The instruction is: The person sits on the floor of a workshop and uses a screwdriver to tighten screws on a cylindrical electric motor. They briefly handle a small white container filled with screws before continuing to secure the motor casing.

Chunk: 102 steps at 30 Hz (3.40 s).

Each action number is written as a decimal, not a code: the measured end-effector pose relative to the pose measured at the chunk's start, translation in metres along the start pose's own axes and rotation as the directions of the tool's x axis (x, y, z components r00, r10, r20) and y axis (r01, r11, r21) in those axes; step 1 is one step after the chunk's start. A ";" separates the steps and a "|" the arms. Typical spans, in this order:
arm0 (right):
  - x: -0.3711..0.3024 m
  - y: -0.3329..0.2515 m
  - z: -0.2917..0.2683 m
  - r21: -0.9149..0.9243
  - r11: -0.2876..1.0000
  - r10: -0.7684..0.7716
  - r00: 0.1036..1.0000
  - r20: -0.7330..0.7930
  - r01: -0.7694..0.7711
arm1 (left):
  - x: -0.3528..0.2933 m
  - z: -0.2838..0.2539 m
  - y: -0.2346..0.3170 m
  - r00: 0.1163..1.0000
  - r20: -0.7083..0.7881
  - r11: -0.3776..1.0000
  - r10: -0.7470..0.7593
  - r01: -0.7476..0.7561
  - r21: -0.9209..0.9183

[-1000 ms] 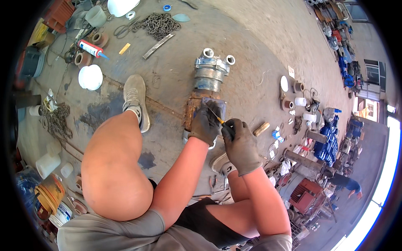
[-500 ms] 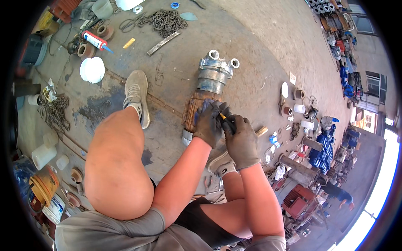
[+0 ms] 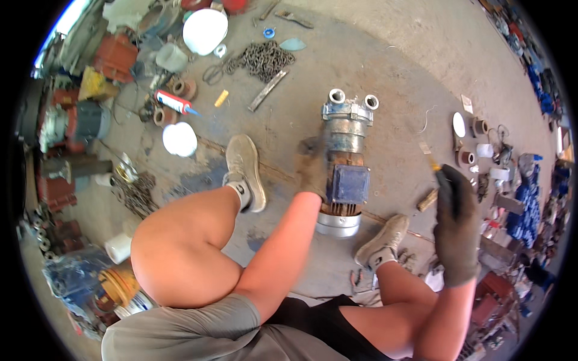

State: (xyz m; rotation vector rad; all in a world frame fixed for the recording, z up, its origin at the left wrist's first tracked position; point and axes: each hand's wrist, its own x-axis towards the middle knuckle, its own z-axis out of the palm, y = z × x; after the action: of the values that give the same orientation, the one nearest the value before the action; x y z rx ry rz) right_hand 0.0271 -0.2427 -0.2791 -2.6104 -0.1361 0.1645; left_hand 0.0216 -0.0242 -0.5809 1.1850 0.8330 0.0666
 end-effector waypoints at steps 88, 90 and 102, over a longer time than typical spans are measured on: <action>-0.241 -0.083 -0.055 0.621 0.718 -0.169 0.944 -0.282 0.314 | -0.279 -0.060 0.308 0.528 0.814 0.968 0.241 -0.193 -0.162; -0.241 -0.078 -0.054 0.617 0.725 -0.164 0.947 -0.277 0.306 | -0.278 -0.061 0.308 0.550 0.802 0.968 0.232 -0.212 -0.134; -0.244 -0.079 -0.059 0.570 0.767 -0.164 0.949 -0.269 0.295 | -0.289 -0.057 0.318 0.645 0.741 0.975 0.187 -0.215 -0.059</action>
State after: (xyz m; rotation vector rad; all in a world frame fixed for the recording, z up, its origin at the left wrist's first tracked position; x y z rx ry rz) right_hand -0.2110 -0.2346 -0.1663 -1.9264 -0.2814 -0.1357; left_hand -0.1003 0.0195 -0.1673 1.1893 -0.0390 -0.2469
